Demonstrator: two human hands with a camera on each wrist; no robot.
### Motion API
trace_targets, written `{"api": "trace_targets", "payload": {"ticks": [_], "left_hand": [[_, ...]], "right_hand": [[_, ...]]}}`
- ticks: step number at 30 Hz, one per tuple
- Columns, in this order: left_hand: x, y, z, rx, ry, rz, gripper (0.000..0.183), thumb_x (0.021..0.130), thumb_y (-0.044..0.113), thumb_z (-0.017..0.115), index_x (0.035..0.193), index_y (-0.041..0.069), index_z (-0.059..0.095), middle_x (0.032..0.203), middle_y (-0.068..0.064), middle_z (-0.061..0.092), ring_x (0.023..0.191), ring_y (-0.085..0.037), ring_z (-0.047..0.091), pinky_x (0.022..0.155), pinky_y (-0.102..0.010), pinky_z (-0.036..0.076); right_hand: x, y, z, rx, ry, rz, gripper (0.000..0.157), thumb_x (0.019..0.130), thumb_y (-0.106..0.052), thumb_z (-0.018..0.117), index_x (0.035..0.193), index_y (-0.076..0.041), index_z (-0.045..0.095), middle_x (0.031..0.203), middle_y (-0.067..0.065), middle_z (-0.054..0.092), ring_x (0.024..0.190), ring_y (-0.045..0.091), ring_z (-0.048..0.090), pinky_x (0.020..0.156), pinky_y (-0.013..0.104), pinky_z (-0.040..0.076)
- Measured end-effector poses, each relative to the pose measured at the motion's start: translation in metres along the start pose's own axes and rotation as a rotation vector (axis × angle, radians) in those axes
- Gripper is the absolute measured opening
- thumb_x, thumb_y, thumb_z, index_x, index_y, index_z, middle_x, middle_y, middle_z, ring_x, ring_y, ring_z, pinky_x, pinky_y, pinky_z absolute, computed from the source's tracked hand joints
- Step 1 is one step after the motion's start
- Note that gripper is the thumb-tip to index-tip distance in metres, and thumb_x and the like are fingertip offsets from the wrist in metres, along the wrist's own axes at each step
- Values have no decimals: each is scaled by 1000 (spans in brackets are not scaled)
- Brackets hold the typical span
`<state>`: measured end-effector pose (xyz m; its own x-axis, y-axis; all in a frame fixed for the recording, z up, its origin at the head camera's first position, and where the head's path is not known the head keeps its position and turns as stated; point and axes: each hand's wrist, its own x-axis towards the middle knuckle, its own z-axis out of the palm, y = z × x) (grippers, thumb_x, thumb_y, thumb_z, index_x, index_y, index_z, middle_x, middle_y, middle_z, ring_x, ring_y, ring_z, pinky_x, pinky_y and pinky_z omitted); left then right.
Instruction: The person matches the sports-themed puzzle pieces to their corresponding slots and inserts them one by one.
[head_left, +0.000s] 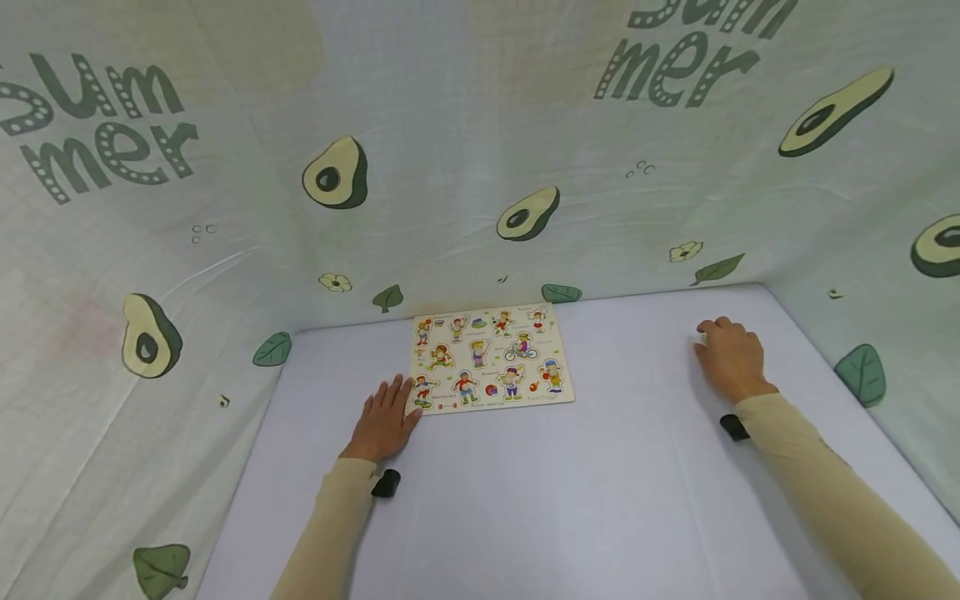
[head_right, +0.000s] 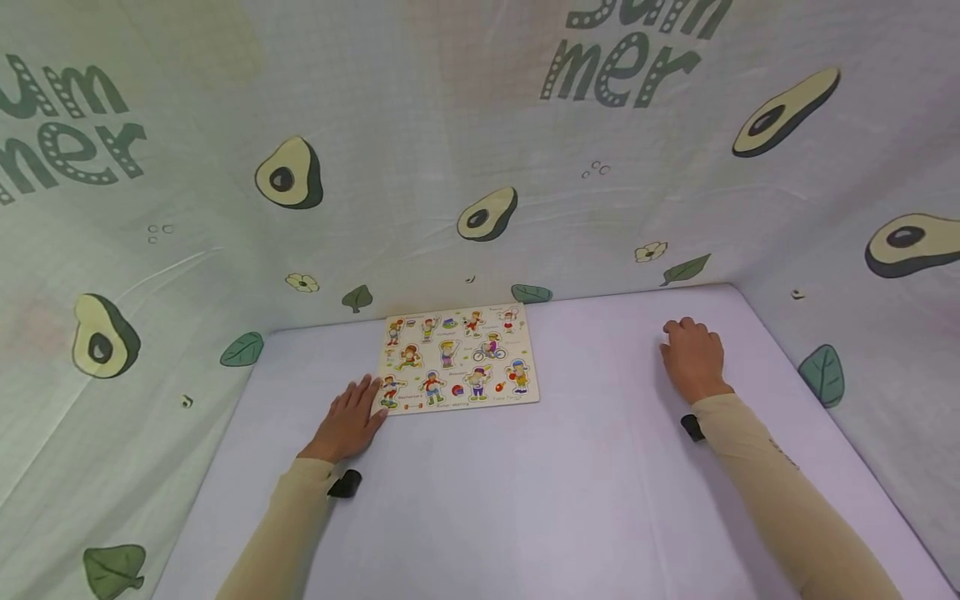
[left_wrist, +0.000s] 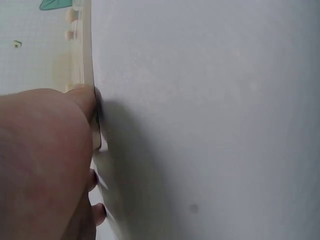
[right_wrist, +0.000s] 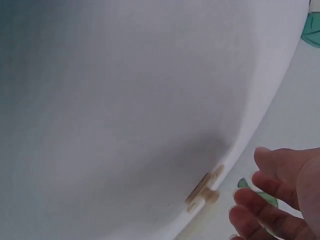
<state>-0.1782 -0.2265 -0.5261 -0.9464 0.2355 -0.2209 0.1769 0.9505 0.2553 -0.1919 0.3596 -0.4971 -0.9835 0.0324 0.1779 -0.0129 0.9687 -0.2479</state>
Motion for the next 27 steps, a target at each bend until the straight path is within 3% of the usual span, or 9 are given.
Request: {"api": "trace_targets", "payload": {"ticks": [9, 27], "left_hand": [[1, -1, 0, -9, -13, -3, 68, 113, 36, 47, 168, 2, 23, 175, -24, 16, 160, -49, 12, 128, -64, 13], [-1, 2, -3, -34, -24, -15, 66, 114, 32, 46, 168, 2, 23, 175, -24, 14, 161, -49, 9, 128, -64, 10]], "right_hand": [[1, 22, -2, -14, -78, 72, 30, 97, -2, 66, 120, 17, 63, 111, 39, 61, 101, 60, 59, 83, 70, 45], [15, 32, -6, -23, -131, 96, 22, 97, 0, 66, 108, 19, 64, 97, 37, 64, 94, 61, 62, 80, 69, 46]]}}
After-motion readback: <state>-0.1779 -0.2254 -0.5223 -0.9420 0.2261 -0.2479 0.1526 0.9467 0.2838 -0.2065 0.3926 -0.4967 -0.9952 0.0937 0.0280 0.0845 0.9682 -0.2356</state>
